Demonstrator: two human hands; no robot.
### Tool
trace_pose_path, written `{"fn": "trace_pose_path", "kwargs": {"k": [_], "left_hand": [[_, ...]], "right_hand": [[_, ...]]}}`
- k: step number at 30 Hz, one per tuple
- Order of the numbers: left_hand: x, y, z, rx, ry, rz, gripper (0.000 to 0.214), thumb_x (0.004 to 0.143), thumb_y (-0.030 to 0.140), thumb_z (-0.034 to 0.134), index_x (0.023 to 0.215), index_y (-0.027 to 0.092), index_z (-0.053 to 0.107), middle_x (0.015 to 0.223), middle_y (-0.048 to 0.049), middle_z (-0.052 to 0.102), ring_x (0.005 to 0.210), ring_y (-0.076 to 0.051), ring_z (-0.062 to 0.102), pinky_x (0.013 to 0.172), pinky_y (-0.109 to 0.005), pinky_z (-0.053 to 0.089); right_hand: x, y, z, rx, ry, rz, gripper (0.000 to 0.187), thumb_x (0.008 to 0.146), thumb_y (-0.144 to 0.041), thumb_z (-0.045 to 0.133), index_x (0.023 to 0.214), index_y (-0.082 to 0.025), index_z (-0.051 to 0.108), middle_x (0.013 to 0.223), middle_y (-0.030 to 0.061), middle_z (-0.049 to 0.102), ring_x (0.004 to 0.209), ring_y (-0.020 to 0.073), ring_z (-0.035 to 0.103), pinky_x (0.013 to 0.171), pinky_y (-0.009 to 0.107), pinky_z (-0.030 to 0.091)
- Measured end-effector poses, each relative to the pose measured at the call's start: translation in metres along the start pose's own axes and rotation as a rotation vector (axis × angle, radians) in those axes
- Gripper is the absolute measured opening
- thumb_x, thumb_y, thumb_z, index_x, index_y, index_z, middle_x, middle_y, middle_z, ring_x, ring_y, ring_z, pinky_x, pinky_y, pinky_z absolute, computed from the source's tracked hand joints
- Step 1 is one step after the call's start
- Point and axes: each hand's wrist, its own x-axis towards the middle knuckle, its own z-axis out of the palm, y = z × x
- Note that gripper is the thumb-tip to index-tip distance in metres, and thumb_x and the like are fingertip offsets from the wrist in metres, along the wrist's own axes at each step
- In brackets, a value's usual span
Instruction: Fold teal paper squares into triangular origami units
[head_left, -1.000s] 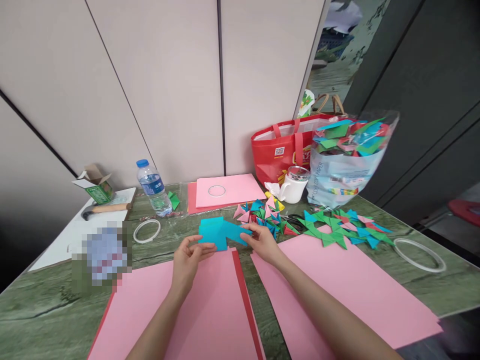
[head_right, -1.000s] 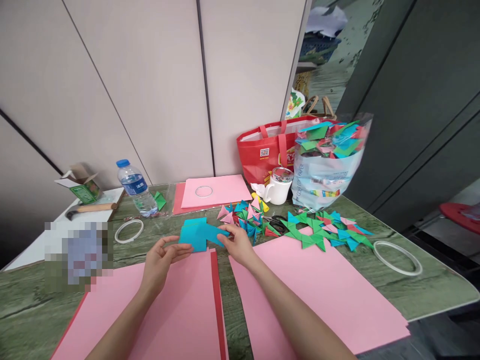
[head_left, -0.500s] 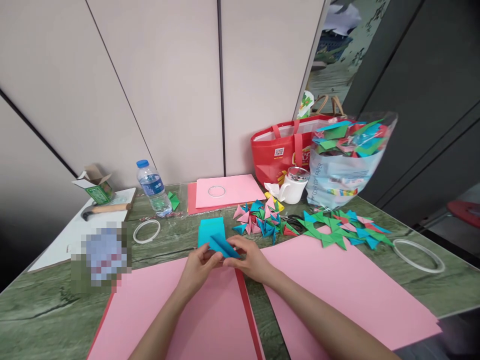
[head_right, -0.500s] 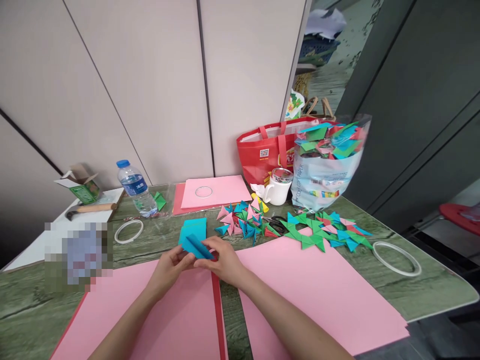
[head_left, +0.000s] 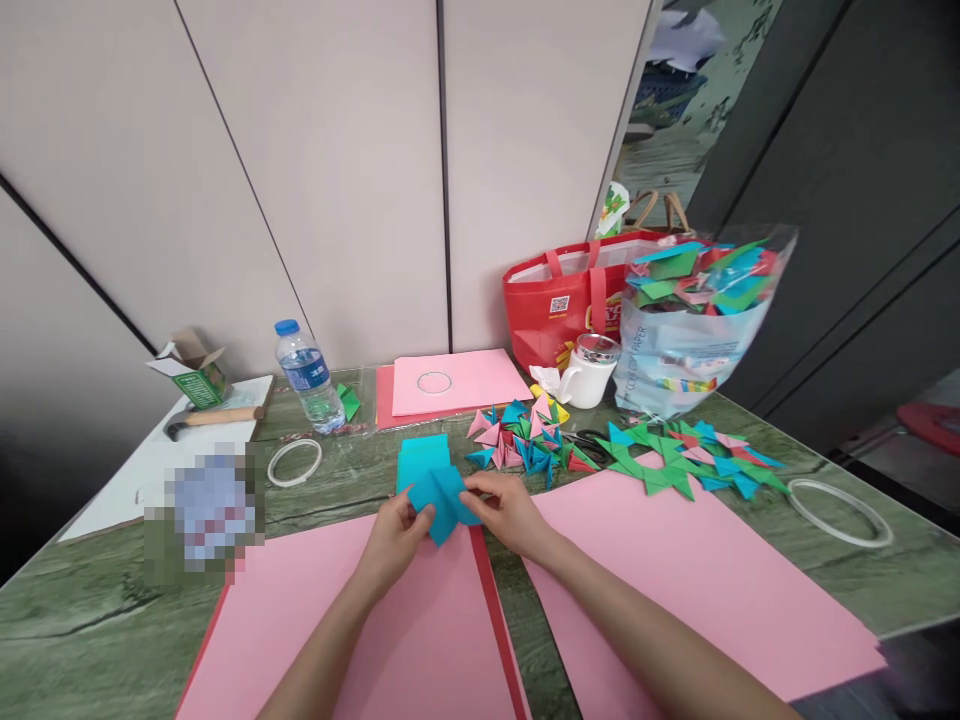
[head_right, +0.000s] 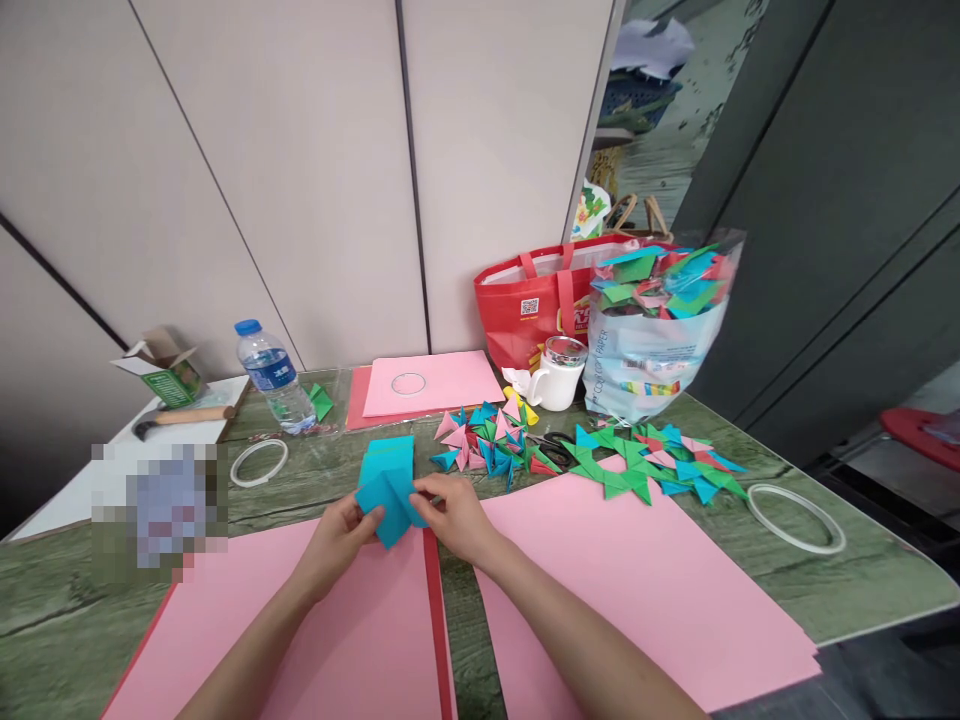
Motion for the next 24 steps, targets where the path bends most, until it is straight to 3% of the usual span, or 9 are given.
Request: {"fn": "trace_pose_path", "kwargs": {"k": [3,7,11,13,16,18,21,24], "left_hand": [[0.000,-0.001,-0.002,-0.044,-0.026,-0.040,0.022,0.066,0.037,0.062,0.068,0.016,0.057,0.057,0.0014,0.059,0.051,-0.012,0.053,0.052,-0.025,0.045],[-0.001,0.000,-0.005,-0.155,-0.102,-0.091,0.022,0.065,0.035,0.064,0.071,0.014,0.060,0.059,0.0011,0.059,0.052,-0.011,0.052,0.053,-0.025,0.045],[0.001,0.000,-0.009,-0.290,-0.101,-0.153,0.019,0.064,0.030,0.066,0.074,0.014,0.063,0.065,-0.0011,0.064,0.058,-0.014,0.057,0.058,-0.027,0.048],[0.002,0.001,-0.012,-0.357,-0.081,-0.194,0.020,0.063,0.028,0.067,0.077,0.015,0.064,0.073,-0.0032,0.067,0.066,-0.016,0.060,0.063,-0.029,0.049],[0.002,0.003,-0.013,-0.392,-0.073,-0.233,0.021,0.061,0.028,0.068,0.077,0.015,0.064,0.079,-0.0049,0.069,0.072,-0.018,0.063,0.068,-0.031,0.050],[0.001,0.004,-0.011,-0.371,-0.131,-0.258,0.024,0.060,0.030,0.069,0.078,0.015,0.064,0.080,-0.0065,0.070,0.072,-0.021,0.065,0.068,-0.033,0.050],[-0.001,0.004,-0.006,-0.376,-0.201,-0.269,0.031,0.065,0.038,0.064,0.086,0.016,0.062,0.085,-0.0086,0.069,0.074,-0.024,0.066,0.068,-0.037,0.051],[-0.004,0.005,-0.003,-0.405,-0.221,-0.157,0.044,0.068,0.050,0.057,0.098,0.017,0.060,0.093,-0.0119,0.067,0.084,-0.027,0.063,0.070,-0.040,0.050]], "right_hand": [[0.002,0.007,0.000,0.121,0.002,0.085,0.012,0.074,-0.023,0.052,0.081,-0.017,0.060,0.065,0.0004,0.058,0.059,0.0125,0.053,0.052,0.022,0.041],[0.005,0.018,-0.002,0.283,0.041,0.231,0.026,0.067,-0.021,0.059,0.091,-0.018,0.051,0.060,-0.0032,0.054,0.050,0.0096,0.051,0.045,0.018,0.038],[0.007,0.017,-0.012,0.378,-0.014,0.209,0.010,0.072,-0.026,0.054,0.079,-0.018,0.055,0.086,0.0031,0.056,0.051,0.0068,0.051,0.044,0.019,0.042],[0.007,0.011,-0.018,0.405,-0.128,0.153,0.015,0.076,-0.028,0.049,0.077,-0.019,0.060,0.105,0.0060,0.051,0.066,0.0106,0.055,0.050,0.023,0.048],[0.005,0.003,-0.022,0.335,-0.239,0.040,0.019,0.069,-0.024,0.059,0.088,-0.022,0.064,0.117,0.0054,0.044,0.100,0.0190,0.050,0.064,0.025,0.049],[0.005,0.002,-0.019,0.317,-0.228,0.023,0.025,0.062,-0.024,0.067,0.086,-0.023,0.065,0.112,0.0047,0.048,0.099,0.0193,0.050,0.065,0.025,0.048],[0.006,0.008,-0.011,0.306,-0.047,0.072,0.012,0.064,-0.030,0.066,0.066,-0.018,0.066,0.085,0.0038,0.060,0.081,0.0166,0.056,0.067,0.027,0.046],[0.006,0.013,-0.003,0.320,0.078,0.183,0.018,0.062,-0.032,0.067,0.064,-0.016,0.061,0.066,0.0015,0.059,0.065,0.0148,0.055,0.057,0.026,0.045]]}}
